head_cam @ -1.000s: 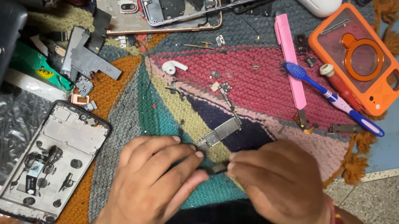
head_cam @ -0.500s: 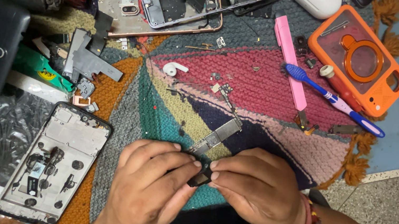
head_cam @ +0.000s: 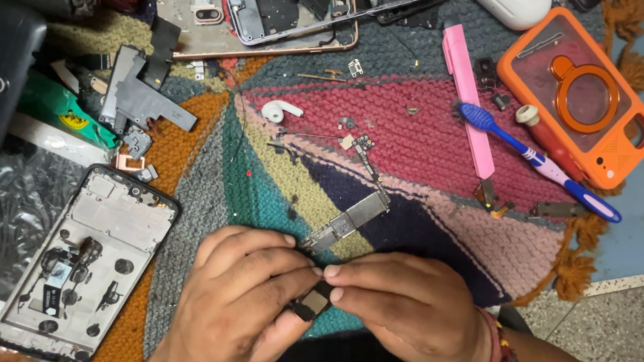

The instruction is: The person uses a red-handled screwdriver and a pink plastic pry tool to work on a small electronic component, likely a phone charging port assembly. They carefully pry and adjust parts of the component while seated on a colorful rug surrounded by disassembled phone parts and tools.

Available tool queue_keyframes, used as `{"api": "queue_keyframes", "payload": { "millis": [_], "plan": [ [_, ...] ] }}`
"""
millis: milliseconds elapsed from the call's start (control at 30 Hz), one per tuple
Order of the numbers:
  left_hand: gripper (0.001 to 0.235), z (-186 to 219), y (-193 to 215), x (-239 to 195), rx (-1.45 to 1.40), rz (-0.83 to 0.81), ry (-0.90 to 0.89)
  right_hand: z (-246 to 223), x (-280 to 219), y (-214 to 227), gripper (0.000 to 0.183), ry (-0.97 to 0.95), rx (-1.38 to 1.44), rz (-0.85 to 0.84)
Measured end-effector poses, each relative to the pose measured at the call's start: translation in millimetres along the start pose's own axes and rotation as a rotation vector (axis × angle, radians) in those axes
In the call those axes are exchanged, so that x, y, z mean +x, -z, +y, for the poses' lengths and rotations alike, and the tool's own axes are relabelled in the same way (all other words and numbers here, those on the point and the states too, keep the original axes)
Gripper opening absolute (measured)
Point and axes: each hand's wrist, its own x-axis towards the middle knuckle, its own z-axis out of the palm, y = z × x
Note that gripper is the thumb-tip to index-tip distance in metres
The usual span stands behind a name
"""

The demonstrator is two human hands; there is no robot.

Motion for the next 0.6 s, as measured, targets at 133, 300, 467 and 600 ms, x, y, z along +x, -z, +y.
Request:
{"api": "queue_keyframes", "payload": {
  "millis": [133,300,467,600],
  "plan": [
    [0.029,0,1,0,0.001,-0.006,-0.033,0,1,1,0.025,0.006,0.017,-0.006],
    [0.031,1,4,0,0.021,-0.033,-0.046,-2,3,1,0.024,0.001,0.001,-0.017],
    [0.031,2,2,1,0.017,-0.034,-0.039,-3,5,5,0.025,0.027,-0.021,-0.058],
    [0.03,3,2,1,0.035,-0.013,-0.054,-2,2,11,0.026,0.025,-0.028,-0.149]
  ]
}}
